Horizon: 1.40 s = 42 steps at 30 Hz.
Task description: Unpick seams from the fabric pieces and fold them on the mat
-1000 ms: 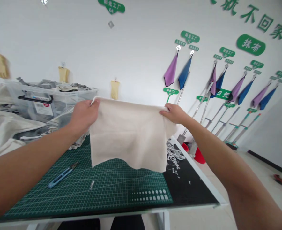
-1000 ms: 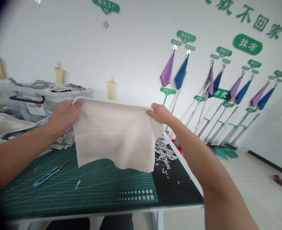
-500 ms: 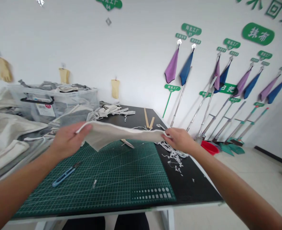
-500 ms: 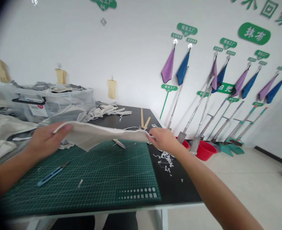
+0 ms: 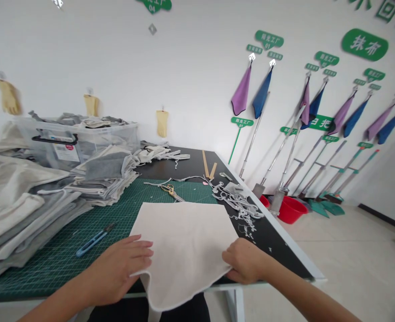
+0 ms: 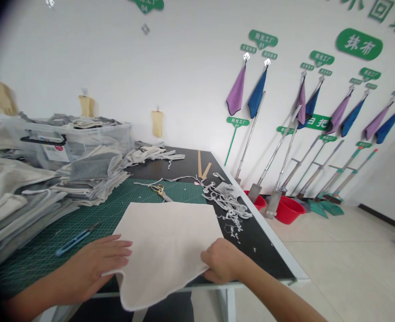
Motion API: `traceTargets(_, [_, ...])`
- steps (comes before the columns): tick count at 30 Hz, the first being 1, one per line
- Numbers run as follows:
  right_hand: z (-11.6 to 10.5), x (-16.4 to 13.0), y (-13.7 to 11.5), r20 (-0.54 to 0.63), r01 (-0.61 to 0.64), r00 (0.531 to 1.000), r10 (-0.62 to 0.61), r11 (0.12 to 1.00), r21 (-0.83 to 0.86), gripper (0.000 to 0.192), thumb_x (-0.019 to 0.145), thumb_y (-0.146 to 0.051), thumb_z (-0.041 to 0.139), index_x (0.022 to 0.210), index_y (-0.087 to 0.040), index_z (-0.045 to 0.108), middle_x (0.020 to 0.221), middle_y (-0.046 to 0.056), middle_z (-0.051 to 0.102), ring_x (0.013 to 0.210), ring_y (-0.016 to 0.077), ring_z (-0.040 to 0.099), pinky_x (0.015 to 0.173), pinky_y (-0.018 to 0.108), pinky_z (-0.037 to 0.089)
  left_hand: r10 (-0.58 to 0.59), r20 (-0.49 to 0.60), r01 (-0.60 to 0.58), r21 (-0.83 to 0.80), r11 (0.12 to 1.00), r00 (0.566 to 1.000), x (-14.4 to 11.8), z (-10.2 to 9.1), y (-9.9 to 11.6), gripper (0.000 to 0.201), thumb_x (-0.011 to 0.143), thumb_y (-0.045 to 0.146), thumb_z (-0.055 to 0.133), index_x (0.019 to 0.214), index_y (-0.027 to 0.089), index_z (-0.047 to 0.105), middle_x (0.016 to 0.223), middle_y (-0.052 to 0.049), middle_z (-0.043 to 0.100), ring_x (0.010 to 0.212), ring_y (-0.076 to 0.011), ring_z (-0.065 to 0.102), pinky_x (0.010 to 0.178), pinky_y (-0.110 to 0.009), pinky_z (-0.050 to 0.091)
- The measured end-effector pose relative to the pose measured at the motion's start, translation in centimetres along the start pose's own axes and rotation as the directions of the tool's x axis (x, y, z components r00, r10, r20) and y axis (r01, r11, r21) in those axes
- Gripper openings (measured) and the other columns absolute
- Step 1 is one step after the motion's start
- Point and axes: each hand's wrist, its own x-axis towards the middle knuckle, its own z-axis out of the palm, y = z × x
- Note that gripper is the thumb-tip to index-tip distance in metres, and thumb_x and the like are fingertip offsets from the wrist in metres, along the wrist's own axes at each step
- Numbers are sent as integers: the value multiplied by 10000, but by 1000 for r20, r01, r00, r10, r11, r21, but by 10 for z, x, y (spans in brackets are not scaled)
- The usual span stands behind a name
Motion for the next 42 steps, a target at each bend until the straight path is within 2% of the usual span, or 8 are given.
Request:
traceTargets(4, [2, -6, 1, 73, -26, 997, 26, 1000, -6, 461, 796, -600, 505, 806, -165, 658, 663, 99, 684, 625, 250, 651, 545, 295, 353, -20, -17, 21, 66, 998, 1000, -9, 13, -6, 292, 812, 188, 504, 1029, 300, 664, 1179, 1, 659, 1149, -181, 571, 1062, -359, 379])
traceTargets(11, [22, -17, 8, 125, -72, 990, 70, 997, 16, 366, 828, -517, 499, 811, -183, 647, 681, 87, 685, 642, 253, 658, 557, 294, 360, -203, 38, 205, -90, 975, 979, -2, 6, -31, 319, 917, 330, 388, 1047, 284, 676, 1066, 10, 704, 984, -161, 645, 893, -235, 466])
traceTargets(16, [12, -15, 15, 47, -114, 993, 110, 989, 89, 302, 914, -371, 382, 839, -181, 605, 759, 85, 690, 705, 224, 657, 612, 280, 375, -564, -53, 532, -268, 803, 824, 11, -2, -63, 394, 900, 466, 377, 1010, 231, 674, 976, 18, 712, 890, -167, 642, 770, -201, 462])
traceTargets(20, [0, -12, 22, -13, -248, 967, 255, 949, 194, 224, 894, -359, 428, 860, -181, 559, 788, 80, 675, 735, 216, 642, 604, 258, 368, -673, -108, 613, -327, 719, 732, 13, -2, -75, 448, 888, 500, 372, 1047, 193, 658, 976, 2, 705, 894, -190, 621, 776, -225, 450])
traceTargets(27, [12, -30, 28, -77, -296, 932, 355, 865, 405, 149, 898, -280, 417, 956, -200, 529, 821, 40, 639, 731, 179, 595, 630, 247, 374, -572, 69, 545, -410, 731, 818, -3, -10, -71, 387, 860, 473, 449, 987, 198, 689, 956, -18, 707, 887, -198, 619, 796, -240, 457])
traceTargets(32, [20, -40, 12, -124, -91, 984, 130, 956, 279, 172, 894, -215, 395, 818, -194, 547, 786, 39, 598, 729, 163, 540, 633, 265, 338, -319, 282, 407, -349, 844, 905, -3, -17, -56, 266, 838, 298, 467, 910, 225, 713, 941, -16, 707, 893, -175, 623, 836, -236, 444])
traceTargets(36, [35, -45, 1, -116, 9, 993, 13, 982, 191, 21, 759, -187, 514, 738, -189, 512, 770, 37, 574, 727, 176, 496, 641, 293, 317, -204, 387, 306, -222, 926, 899, -1, -15, -37, 253, 833, 213, 464, 885, 250, 709, 920, 2, 700, 891, -153, 621, 855, -227, 411])
traceTargets(42, [48, -53, -2, -167, 9, 986, 24, 981, 194, 65, 737, -205, 542, 794, -179, 523, 801, 54, 564, 746, 192, 478, 683, 326, 327, -238, 438, 315, -112, 942, 867, -4, -12, -35, 241, 849, 244, 454, 864, 270, 693, 912, 2, 682, 894, -164, 607, 831, -236, 399])
